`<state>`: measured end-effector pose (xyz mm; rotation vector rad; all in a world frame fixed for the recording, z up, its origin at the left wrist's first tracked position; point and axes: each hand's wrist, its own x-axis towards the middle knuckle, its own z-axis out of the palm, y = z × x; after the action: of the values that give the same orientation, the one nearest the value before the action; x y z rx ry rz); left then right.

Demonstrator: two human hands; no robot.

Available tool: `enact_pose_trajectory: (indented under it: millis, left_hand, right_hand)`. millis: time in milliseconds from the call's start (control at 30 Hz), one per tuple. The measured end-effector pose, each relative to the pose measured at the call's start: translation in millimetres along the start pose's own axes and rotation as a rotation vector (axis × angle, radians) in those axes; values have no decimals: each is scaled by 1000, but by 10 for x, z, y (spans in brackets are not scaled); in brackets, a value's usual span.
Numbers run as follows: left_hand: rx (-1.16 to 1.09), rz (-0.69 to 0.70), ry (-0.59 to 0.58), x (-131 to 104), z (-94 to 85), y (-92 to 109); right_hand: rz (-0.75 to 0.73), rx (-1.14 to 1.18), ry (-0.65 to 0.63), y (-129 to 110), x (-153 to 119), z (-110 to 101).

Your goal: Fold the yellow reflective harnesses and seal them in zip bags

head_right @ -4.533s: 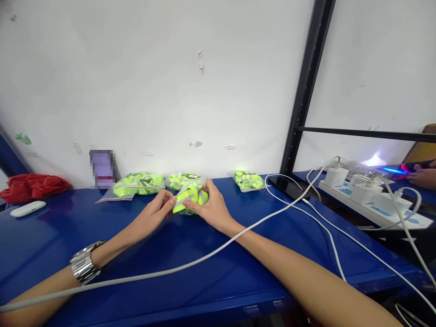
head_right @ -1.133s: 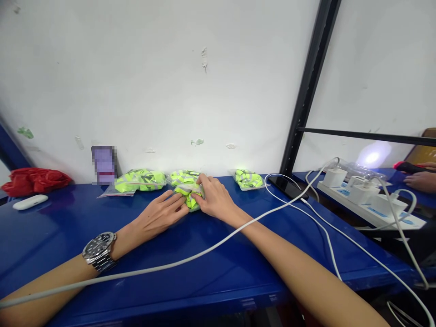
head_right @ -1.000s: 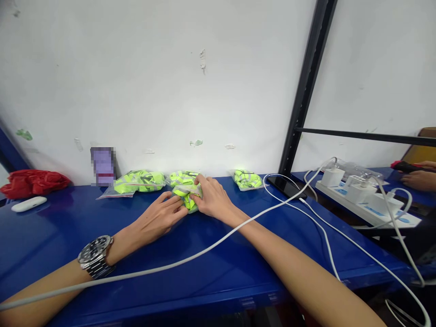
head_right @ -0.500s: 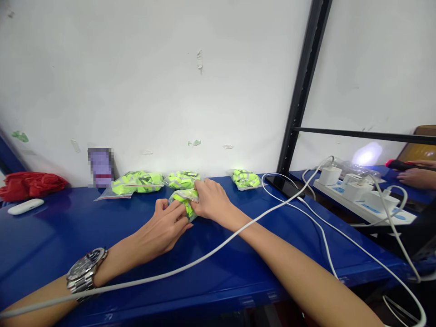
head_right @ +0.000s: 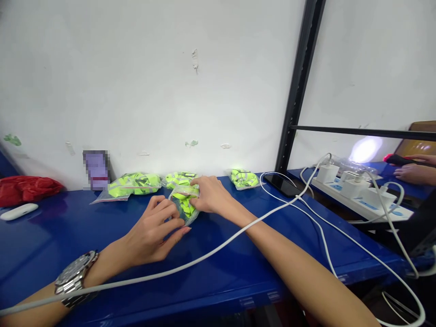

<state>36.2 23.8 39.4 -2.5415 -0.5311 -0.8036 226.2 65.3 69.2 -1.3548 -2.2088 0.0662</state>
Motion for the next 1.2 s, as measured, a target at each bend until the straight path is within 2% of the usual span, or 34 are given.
enact_pose_trajectory:
  millis: [167,267,333,467,567,633,700,833,967,1100,1200]
  left_hand:
    - [167,-8,-77,10,-114,-209]
    - [240,-22,-104,-7,-188,-335]
    - [251,-15,-121,-18,-244,-410]
    - [119,-11,-181,-36,-352,-501]
    - [-38,-75,-158,-44,-397,-508]
    - [-110,-118,-93,-48,-403,-502]
    - [-166,-145,-29,-55,-398,-506]
    - [-201,-209,35,-71,-380,-548]
    - [-200,-275,77,-66,-391,-575]
    - [-230,-322,27,-36,-433,-579]
    - [-236,-341,-45,-15,-481,-595]
  right_hand:
    - [-43,156,-62,19,-103,-154]
    - [-104,311,-109,14,-113,-171]
    - [-155,387,-97,-9,-114,-166]
    - [-231,418,71,-34,-127,-158]
    - [-443,347,217,16,-131,-179]
    - [-572,288,220,68,-127,-215]
    - [-627,232,152,110,-128,-271]
    - [-631,141,21,96,-174,-417]
    - [-592,-38,-16,-11,-252,-525]
    - [-491,-113,-137,-3,-241,-519]
    - [-487,-67,-90,86,-171,-475]
